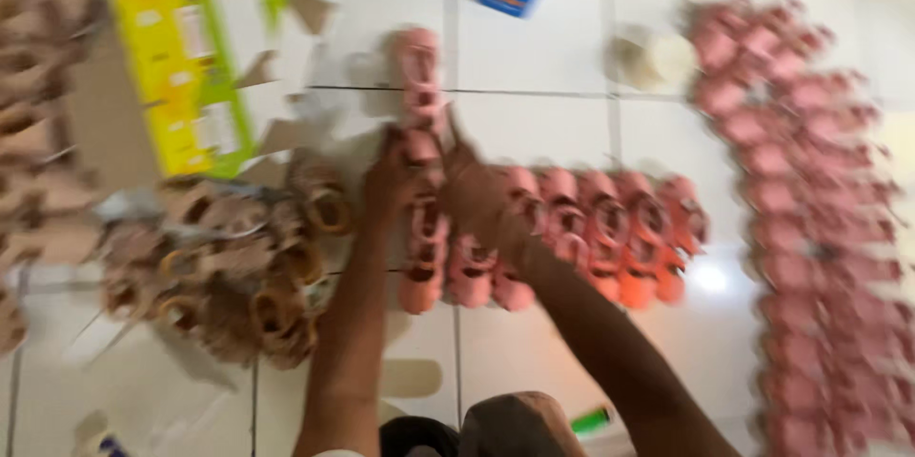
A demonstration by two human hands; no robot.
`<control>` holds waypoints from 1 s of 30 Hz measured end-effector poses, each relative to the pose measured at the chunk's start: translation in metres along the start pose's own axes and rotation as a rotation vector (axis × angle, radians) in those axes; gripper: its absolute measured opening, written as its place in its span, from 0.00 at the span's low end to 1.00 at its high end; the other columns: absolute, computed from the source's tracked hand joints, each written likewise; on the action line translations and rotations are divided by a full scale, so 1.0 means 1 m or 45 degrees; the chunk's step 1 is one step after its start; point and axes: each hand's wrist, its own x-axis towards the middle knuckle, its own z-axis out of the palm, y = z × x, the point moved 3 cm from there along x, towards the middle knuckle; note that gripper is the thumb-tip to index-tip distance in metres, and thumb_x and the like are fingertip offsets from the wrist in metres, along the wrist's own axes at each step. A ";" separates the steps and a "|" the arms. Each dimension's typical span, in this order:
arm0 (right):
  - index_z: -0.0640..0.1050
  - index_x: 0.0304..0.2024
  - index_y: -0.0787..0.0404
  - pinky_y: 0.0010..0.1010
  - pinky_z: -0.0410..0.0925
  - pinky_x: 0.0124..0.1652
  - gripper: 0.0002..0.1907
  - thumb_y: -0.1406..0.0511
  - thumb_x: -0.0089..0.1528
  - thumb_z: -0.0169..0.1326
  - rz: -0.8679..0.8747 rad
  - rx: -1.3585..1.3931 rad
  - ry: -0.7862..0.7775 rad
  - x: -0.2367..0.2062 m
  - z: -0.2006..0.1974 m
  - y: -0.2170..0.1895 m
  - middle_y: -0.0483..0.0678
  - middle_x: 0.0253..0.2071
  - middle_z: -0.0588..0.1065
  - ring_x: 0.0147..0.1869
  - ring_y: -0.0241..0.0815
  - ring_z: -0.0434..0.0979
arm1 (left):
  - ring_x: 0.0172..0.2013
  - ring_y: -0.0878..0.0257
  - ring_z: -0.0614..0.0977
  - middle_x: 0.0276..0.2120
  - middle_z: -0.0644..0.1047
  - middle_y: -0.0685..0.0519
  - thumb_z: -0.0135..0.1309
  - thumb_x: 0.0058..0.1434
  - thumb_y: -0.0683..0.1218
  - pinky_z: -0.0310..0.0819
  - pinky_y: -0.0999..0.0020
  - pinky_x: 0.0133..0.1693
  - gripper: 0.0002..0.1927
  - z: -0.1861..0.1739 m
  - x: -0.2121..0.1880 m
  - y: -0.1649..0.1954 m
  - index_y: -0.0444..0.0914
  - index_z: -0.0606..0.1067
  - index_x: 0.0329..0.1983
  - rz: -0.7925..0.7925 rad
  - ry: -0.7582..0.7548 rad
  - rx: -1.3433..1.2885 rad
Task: The person sits on the floor and holds pink children's sandals one at a time, passing their edges over the flame of a lit candle and using a lighter to melt and smooth rough edges. They rotate each sandal to treat different areas, then place the finished sandal into rows of completed sandals on the floor.
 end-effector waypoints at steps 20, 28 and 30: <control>0.74 0.59 0.56 0.50 0.71 0.45 0.21 0.59 0.65 0.59 1.670 -0.726 0.791 -0.758 -0.322 0.114 0.59 0.49 0.77 0.49 0.62 0.79 | 0.64 0.45 0.70 0.62 0.71 0.38 0.61 0.65 0.48 0.59 0.53 0.67 0.32 0.140 -0.281 0.287 0.28 0.66 0.67 0.620 -0.142 0.092; 0.69 0.64 0.46 0.45 0.70 0.38 0.34 0.62 0.55 0.62 1.619 -1.010 0.622 -0.767 -0.354 0.150 0.56 0.43 0.72 0.47 0.55 0.74 | 0.69 0.42 0.68 0.71 0.62 0.41 0.55 0.64 0.47 0.64 0.54 0.64 0.23 0.295 -0.460 0.425 0.34 0.70 0.61 0.680 -1.043 0.030; 0.70 0.62 0.44 0.44 0.70 0.39 0.32 0.63 0.55 0.61 1.626 -1.103 0.478 -0.772 -0.361 0.158 0.55 0.45 0.72 0.47 0.54 0.74 | 0.67 0.43 0.68 0.71 0.62 0.41 0.55 0.64 0.48 0.65 0.54 0.63 0.23 0.305 -0.473 0.424 0.35 0.71 0.61 0.623 -1.092 0.136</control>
